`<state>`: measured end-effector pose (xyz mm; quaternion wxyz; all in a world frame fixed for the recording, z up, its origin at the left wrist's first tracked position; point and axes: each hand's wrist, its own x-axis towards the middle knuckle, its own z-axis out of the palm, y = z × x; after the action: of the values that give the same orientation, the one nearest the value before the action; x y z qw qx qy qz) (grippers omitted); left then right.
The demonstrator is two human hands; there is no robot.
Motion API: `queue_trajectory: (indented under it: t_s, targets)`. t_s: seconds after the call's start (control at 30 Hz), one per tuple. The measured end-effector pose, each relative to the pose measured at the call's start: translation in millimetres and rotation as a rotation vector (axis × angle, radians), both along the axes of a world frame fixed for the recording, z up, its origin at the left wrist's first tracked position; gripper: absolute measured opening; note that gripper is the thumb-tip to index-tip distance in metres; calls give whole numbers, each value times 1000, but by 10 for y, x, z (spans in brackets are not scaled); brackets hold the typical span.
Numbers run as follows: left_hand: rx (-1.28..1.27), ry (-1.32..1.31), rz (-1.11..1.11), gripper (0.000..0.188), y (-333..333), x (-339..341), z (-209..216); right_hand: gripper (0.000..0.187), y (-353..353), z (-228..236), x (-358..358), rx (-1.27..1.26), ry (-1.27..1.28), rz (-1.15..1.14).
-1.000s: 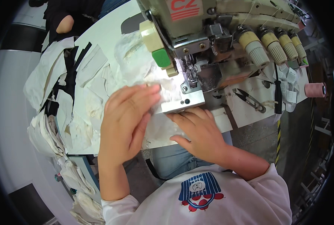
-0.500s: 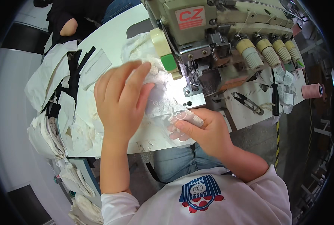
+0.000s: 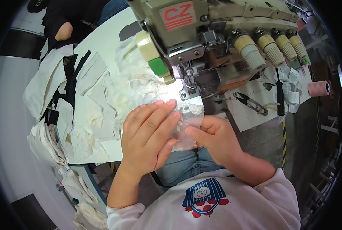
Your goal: Sewing small pieces of white lace fabric using an industrial sewing machine.
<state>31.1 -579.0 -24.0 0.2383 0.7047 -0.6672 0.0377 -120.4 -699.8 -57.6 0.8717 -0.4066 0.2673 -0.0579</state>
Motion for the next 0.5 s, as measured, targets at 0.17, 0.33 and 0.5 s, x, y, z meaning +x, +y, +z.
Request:
queue_trajectory:
  t_s: [0.17,0.33,0.5]
  targets:
    - [56,-72,77,44,-33,-59,0,25,-8,7,-52,41,-1,-5]
    - [96,-95,145,47,-66,-116,2,24,-4,27,-64,-32,-2,0]
    - [70,-87,149,49,-110,-70,-26,24,-35,29,-49,-79,-13,-7]
